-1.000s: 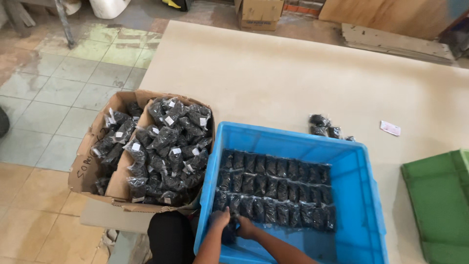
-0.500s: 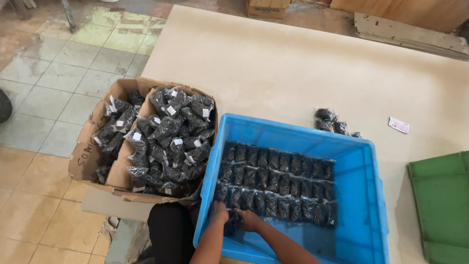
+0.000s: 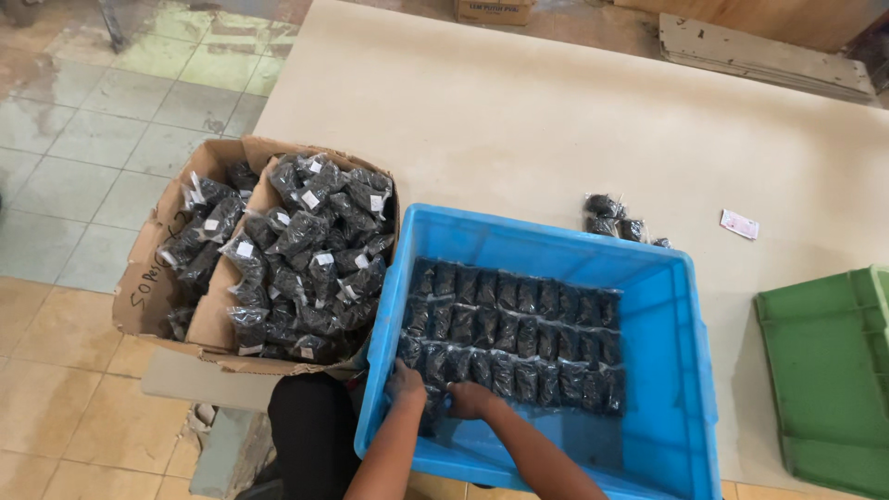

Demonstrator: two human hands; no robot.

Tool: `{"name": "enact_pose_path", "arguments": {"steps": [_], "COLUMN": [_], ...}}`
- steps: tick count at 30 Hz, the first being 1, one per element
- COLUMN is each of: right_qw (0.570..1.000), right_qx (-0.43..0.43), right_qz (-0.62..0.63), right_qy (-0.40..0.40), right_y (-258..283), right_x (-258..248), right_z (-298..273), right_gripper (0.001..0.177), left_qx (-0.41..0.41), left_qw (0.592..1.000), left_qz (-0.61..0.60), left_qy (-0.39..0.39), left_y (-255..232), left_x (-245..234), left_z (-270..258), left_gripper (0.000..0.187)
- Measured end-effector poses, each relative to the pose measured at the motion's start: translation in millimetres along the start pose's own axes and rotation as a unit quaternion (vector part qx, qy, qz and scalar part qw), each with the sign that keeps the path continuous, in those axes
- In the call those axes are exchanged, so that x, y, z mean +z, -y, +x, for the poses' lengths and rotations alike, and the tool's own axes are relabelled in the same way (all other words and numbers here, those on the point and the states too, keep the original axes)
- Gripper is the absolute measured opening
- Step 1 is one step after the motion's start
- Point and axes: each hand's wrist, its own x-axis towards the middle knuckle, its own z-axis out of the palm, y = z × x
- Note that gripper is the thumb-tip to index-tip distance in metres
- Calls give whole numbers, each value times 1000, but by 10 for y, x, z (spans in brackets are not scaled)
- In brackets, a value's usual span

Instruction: The person picks up plastic bags containing small black components from a cardboard box and places them into rows within a blue plastic crate.

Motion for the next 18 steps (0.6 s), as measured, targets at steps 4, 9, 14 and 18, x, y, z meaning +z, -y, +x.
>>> {"name": "enact_pose_path", "arguments": {"steps": [4,9,14,18], "right_qw": [994,977,948,949], "right_qx": [-39,-119,-113,-115], "right_qz": [44,126,276,218], "right_qy": [-94,-127,-115,-198], "right_y": [-27,62,288,317], "right_x": [-55,-47,55,130], "right_z": [-61,-44,-29,35], "right_gripper": [41,27,45,30], "left_qx": [53,5,-26,-6], "left_qw": [991,993,948,943], "left_qz": [111,-121,-318,-331], "left_qy": [54,2,17,41], "left_y": [-31,57,85,98], "left_x": [-48,-165,-344,-403], "left_z": [-48,-115,-270,-336], "left_gripper": [32,37,47,40]}}
